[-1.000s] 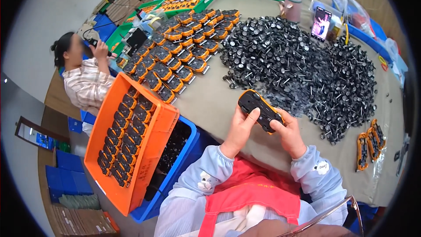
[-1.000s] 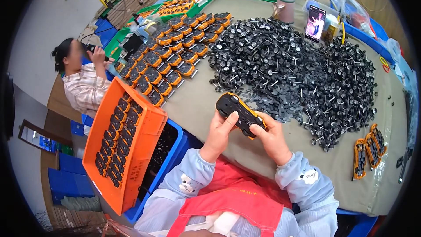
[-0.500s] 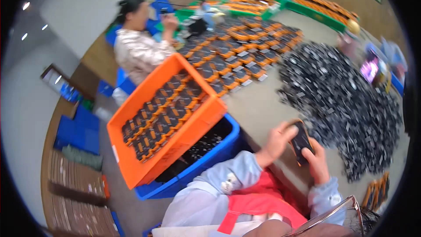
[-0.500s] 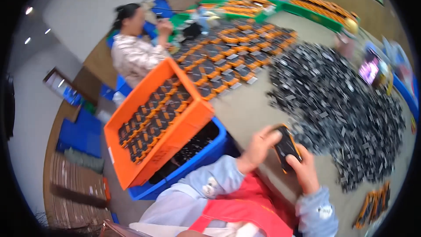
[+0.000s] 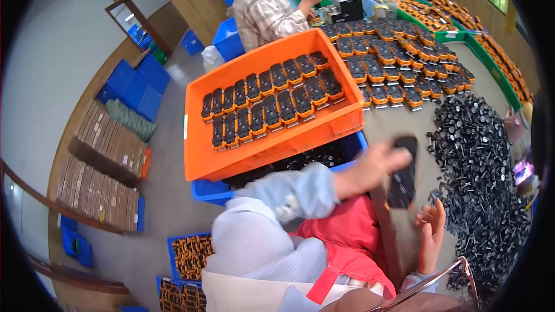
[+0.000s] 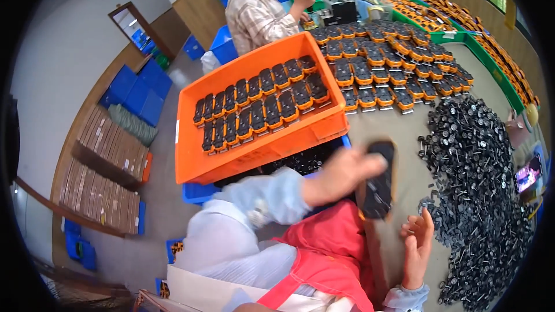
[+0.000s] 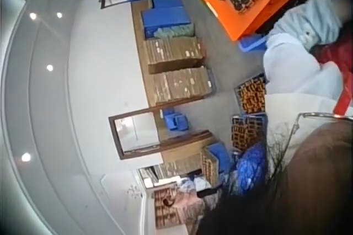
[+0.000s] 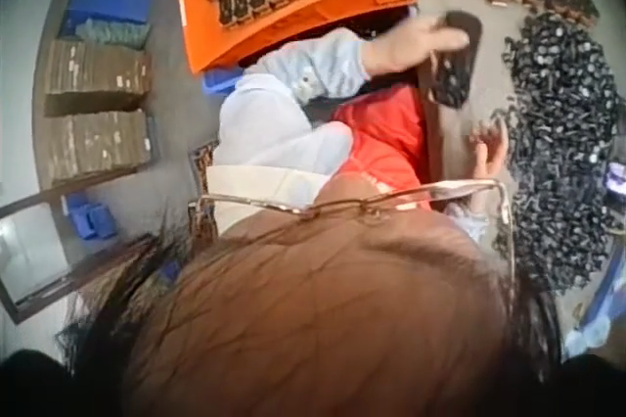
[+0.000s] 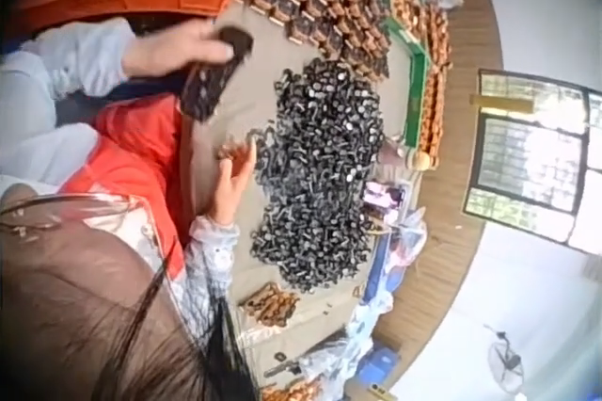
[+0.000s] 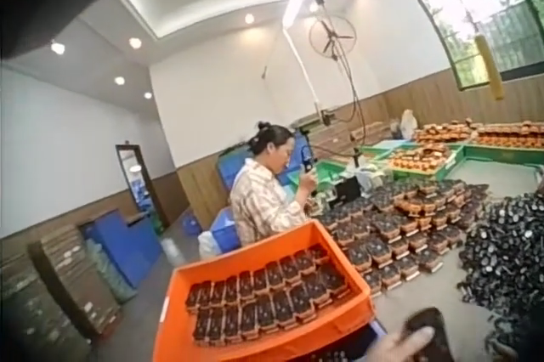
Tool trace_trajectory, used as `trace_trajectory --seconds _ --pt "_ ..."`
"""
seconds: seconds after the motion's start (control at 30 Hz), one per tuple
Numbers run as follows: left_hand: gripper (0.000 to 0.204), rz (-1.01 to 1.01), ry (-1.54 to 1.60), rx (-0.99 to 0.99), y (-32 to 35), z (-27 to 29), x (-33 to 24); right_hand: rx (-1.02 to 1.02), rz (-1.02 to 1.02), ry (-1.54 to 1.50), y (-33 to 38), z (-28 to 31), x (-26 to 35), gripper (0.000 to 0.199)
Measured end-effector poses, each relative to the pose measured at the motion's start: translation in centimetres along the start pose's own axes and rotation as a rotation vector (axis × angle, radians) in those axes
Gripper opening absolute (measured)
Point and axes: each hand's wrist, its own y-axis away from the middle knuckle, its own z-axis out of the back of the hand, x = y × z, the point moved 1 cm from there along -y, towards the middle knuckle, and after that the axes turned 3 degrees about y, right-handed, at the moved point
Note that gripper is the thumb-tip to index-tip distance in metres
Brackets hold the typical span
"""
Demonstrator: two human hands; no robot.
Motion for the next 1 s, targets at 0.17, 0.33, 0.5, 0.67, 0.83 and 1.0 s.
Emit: trace_trajectory --seconds 0.17,0.33,0.5,0.67,0.83,1.0 --pt "0.039 -0.211 -0.524 -0.681 7.3 17.8 -12.5 0.023 -0.172 0.061 -0.4 3.6 -2.6 0.042" --pt "0.038 0.250 -0.953 -1.236 20.7 41.3 -14.4 0.057 -0.244 0.098 0.0 5.2 -4.1 0.038" --pt "0.043 0.428 -1.434 -1.408 27.3 50.0 -7.8 0.034 -0.280 0.111 -0.8 4.8 -4.5 0.033" --pt "0.038 0.707 -1.582 -1.264 23.6 49.8 -5.6 0.011 -0.273 0.164 0.1 5.2 -5.2 0.033" --pt "0.026 0.791 -1.556 -1.279 23.1 51.1 -4.8 0.004 -0.270 0.244 0.3 5.2 -5.3 0.032" --pt "0.028 0.583 -1.615 -1.310 24.1 51.5 -3.4 -0.011 -0.310 0.269 0.1 5.1 -5.1 0.031"
